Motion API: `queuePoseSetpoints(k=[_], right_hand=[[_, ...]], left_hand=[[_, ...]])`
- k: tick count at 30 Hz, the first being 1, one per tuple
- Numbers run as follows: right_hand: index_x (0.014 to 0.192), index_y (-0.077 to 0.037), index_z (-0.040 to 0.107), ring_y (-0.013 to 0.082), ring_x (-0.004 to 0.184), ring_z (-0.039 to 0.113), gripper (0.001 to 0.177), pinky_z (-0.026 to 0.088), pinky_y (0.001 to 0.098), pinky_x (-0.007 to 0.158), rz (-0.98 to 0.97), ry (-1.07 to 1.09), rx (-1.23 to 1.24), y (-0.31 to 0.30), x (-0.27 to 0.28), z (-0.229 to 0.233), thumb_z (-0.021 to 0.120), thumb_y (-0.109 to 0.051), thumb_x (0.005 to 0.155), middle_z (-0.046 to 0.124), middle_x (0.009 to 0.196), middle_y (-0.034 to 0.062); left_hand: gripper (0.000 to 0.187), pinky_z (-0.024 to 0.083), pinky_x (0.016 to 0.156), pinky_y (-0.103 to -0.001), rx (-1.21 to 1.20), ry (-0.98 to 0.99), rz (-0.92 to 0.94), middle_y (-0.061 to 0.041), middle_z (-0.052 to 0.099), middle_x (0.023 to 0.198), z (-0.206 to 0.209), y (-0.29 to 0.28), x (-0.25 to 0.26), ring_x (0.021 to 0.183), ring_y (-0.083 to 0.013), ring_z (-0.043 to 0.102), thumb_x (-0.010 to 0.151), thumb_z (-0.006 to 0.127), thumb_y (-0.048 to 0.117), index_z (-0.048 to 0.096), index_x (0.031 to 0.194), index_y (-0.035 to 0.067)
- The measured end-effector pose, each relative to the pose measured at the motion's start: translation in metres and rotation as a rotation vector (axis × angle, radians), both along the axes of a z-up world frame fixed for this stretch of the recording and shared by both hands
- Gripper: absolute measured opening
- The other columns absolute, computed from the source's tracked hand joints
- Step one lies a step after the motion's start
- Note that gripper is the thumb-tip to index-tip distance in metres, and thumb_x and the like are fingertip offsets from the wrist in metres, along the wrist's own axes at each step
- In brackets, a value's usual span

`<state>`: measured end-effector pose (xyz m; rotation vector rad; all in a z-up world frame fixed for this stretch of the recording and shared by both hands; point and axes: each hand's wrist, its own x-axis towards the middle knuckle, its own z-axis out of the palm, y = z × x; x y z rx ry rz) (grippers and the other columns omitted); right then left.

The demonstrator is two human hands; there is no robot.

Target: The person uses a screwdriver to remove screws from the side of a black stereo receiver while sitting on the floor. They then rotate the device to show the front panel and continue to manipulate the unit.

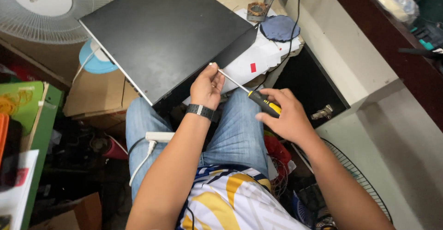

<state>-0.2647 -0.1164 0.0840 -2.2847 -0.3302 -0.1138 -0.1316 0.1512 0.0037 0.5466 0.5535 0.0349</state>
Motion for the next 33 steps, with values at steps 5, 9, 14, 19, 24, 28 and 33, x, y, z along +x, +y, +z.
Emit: queuePoseSetpoints(k=[5, 9, 14, 19, 24, 28, 33], right_hand=[[0.14, -0.016, 0.081, 0.0236, 0.084, 0.073, 0.031, 0.054, 0.0318, 0.068, -0.06, 0.06, 0.35, 0.009, 0.009, -0.01, 0.071, -0.023, 0.112, 0.078, 0.099, 0.0135], [0.139, -0.004, 0.075, 0.0122, 0.051, 0.062, 0.036, 0.039, 0.0194, 0.036, -0.171, 0.543, 0.835, 0.014, 0.018, 0.002, 0.058, -0.027, 0.118, 0.075, 0.082, 0.0252], [0.143, -0.017, 0.081, 0.0321, 0.113, 0.078, 0.053, 0.062, 0.0432, 0.099, -0.019, -0.14, 0.082, 0.006, 0.013, -0.019, 0.094, -0.016, 0.092, 0.082, 0.119, 0.0146], [0.139, -0.015, 0.085, 0.0309, 0.114, 0.084, 0.033, 0.066, 0.0401, 0.101, -0.068, -0.209, 0.079, 0.016, 0.006, -0.016, 0.086, -0.021, 0.106, 0.087, 0.117, 0.0108], [0.151, -0.011, 0.072, 0.0237, 0.075, 0.075, 0.049, 0.058, 0.0309, 0.052, -0.074, 0.406, 0.409, 0.022, -0.004, 0.018, 0.08, -0.021, 0.103, 0.084, 0.117, 0.0243], [0.149, -0.023, 0.075, 0.0296, 0.107, 0.08, 0.05, 0.068, 0.0409, 0.085, 0.014, -0.364, -0.364, 0.013, -0.005, -0.006, 0.086, -0.02, 0.1, 0.071, 0.119, 0.0053], [0.135, -0.002, 0.072, 0.0139, 0.051, 0.062, 0.035, 0.041, 0.0186, 0.039, -0.173, 0.602, 0.886, 0.021, 0.008, 0.005, 0.063, -0.031, 0.118, 0.072, 0.083, 0.0205]], left_hand=[[0.023, 0.074, 0.098, -0.044, -0.023, -0.018, 0.005, -0.01, 0.081, 0.102, 0.007, -0.003, -0.007, 0.094, -0.0234, 0.086, 0.098, 0.095, 0.013, 0.082, 0.117, 0.009], [0.021, 0.07, 0.106, -0.054, -0.079, -0.047, -0.036, -0.016, 0.083, 0.11, 0.017, -0.001, -0.008, 0.105, -0.0317, 0.087, 0.101, 0.093, 0.012, 0.082, 0.118, 0.006], [0.021, 0.072, 0.103, -0.047, -0.001, -0.027, -0.086, -0.012, 0.084, 0.111, -0.003, 0.006, 0.014, 0.104, -0.026, 0.088, 0.105, 0.088, 0.013, 0.082, 0.123, 0.006], [0.022, 0.072, 0.104, -0.044, 0.011, 0.0, -0.1, -0.009, 0.085, 0.113, 0.01, 0.007, 0.006, 0.104, -0.0227, 0.088, 0.103, 0.091, 0.015, 0.082, 0.121, 0.006], [0.021, 0.073, 0.1, -0.04, -0.021, 0.035, -0.081, -0.009, 0.086, 0.111, 0.026, 0.009, -0.005, 0.102, -0.0203, 0.088, 0.105, 0.089, 0.015, 0.079, 0.12, 0.004], [0.021, 0.073, 0.098, -0.037, -0.011, 0.037, -0.074, -0.006, 0.084, 0.108, 0.024, 0.003, 0.001, 0.099, -0.0178, 0.087, 0.105, 0.089, 0.016, 0.078, 0.118, 0.004], [0.027, 0.075, 0.091, -0.032, 0.004, 0.046, -0.072, -0.004, 0.084, 0.104, 0.032, 0.004, -0.004, 0.096, -0.0166, 0.087, 0.101, 0.094, 0.022, 0.078, 0.115, 0.006]])
